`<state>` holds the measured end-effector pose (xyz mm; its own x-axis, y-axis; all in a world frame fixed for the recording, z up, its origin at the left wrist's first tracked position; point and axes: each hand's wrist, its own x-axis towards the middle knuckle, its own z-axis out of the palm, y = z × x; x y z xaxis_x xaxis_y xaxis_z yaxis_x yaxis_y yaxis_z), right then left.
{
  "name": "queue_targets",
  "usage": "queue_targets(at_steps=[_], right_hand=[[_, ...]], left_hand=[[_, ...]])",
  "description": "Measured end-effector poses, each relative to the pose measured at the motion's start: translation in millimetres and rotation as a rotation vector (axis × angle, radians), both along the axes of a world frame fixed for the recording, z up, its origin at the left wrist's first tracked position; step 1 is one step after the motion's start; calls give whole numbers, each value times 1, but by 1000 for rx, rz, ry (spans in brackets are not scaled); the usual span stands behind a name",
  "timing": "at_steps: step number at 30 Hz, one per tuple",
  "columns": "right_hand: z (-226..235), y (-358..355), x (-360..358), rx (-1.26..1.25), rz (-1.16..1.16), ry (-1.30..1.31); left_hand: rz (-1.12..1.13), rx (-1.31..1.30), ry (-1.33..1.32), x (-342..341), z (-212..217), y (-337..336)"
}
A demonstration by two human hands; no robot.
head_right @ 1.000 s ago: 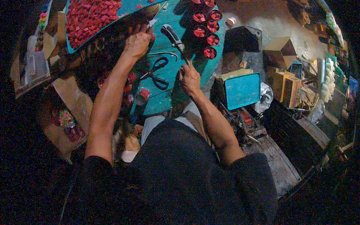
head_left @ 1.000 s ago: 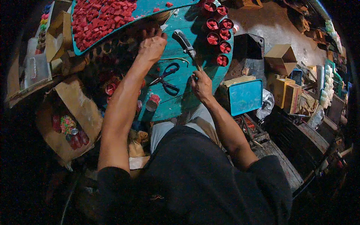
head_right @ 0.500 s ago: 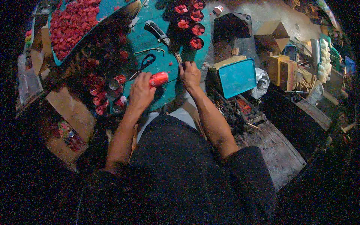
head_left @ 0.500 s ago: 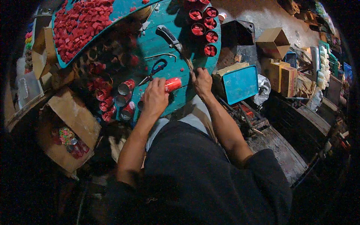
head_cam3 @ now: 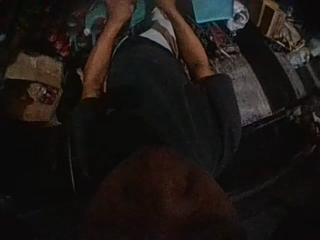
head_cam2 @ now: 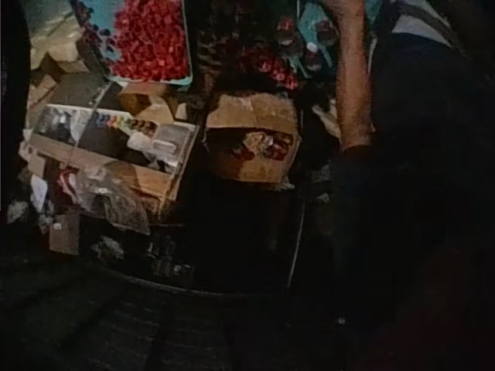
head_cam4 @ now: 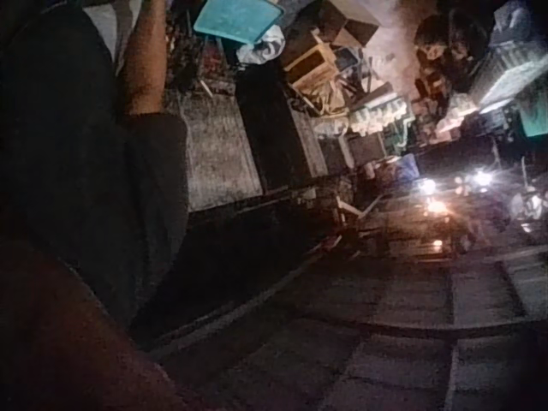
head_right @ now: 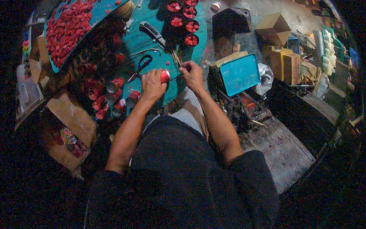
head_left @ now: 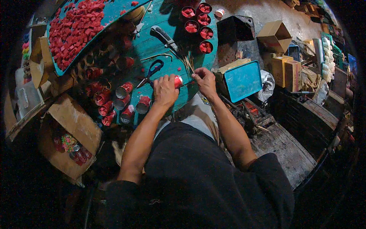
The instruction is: The person assembles small cylindrical containers by filling them with red granular material, inserting wooden sticks, and using a metal tool to press the contents. The person repeatedly picks up containers, fills them, and places them on the table.
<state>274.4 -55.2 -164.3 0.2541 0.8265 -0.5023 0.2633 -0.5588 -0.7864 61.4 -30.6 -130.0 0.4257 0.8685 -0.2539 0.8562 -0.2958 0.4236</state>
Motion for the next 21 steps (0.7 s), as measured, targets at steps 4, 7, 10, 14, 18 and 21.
queue_targets(at_steps=[4,7,10,14,18,21], right_hand=[[33,-9,-2,153,-139,217],[79,-19,-11,148,-108,253],[118,-26,-21,251,8,186],[150,-26,-24,299,136,138],[152,-20,-9,373,301,83],[157,-16,-3,379,329,77]], left_hand=[[239,-341,-436,-15,40,10],[365,-816,-993,-33,65,14],[248,-793,-1231,-29,85,18],[43,-766,-1268,-32,112,28],[-55,-566,-1236,-34,123,29],[-77,-514,-1192,-38,124,29]])
